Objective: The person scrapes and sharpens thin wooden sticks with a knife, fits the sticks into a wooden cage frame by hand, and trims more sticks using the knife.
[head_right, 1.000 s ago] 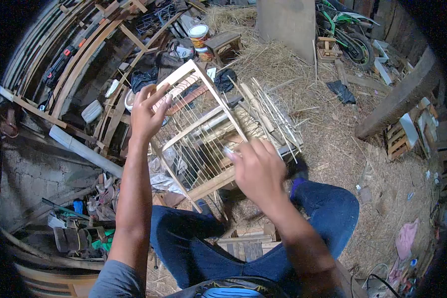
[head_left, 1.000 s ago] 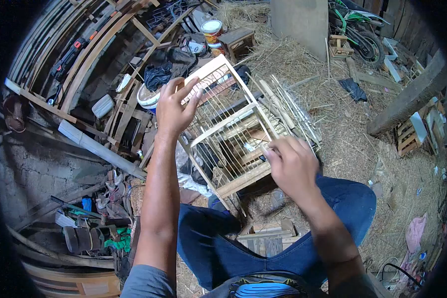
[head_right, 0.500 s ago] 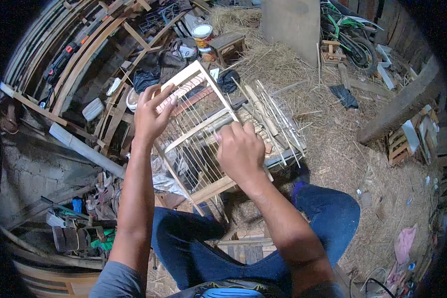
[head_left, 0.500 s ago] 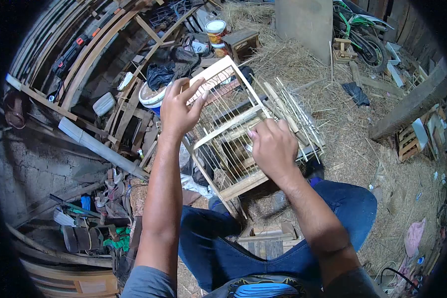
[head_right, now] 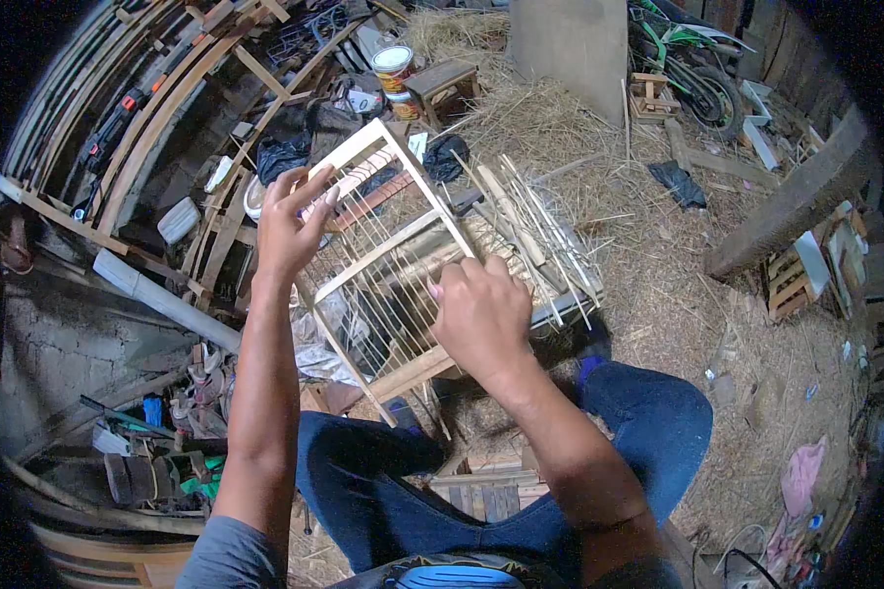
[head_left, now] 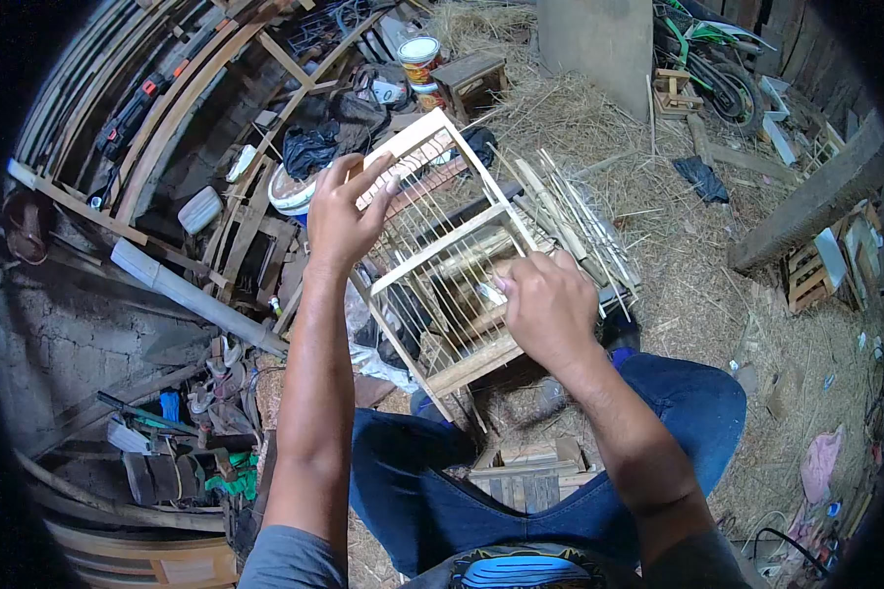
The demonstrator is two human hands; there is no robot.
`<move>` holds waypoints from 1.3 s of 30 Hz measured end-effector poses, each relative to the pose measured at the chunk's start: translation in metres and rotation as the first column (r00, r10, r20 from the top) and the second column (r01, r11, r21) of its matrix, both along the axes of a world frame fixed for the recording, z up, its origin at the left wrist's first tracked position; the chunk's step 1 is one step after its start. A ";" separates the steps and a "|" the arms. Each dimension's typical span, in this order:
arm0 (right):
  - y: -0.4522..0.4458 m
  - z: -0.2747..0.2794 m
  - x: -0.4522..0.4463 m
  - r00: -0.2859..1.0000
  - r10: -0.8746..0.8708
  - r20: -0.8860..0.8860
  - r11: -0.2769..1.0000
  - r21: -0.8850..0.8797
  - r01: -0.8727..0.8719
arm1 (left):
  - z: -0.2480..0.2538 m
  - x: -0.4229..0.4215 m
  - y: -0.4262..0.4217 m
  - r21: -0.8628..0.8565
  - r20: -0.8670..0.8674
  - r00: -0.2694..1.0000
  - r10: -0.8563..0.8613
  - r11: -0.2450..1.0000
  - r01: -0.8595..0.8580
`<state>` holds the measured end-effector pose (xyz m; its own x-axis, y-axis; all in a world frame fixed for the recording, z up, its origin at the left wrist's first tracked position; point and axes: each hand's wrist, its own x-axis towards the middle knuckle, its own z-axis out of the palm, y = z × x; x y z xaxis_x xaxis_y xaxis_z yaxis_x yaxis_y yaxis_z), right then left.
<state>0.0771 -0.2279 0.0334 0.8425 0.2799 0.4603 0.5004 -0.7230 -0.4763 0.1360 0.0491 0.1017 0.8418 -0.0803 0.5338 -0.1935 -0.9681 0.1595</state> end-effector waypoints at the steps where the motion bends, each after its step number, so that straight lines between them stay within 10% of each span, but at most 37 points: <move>1: -0.004 0.002 -0.002 1.000 0.000 -0.001 1.000 0.000 0.000 | 0.000 0.000 0.002 0.000 -0.001 1.000 0.000 1.000 0.000; 28: -0.057 0.031 -0.056 0.973 0.146 -0.179 0.980 0.163 -0.117 | 0.044 -0.018 -0.009 -0.324 -0.184 0.971 0.152 0.923 -0.206; 39: -0.032 0.061 -0.071 0.902 0.333 -0.276 0.895 0.394 -0.210 | 0.122 -0.108 0.046 -0.124 0.160 0.958 0.237 0.968 -0.219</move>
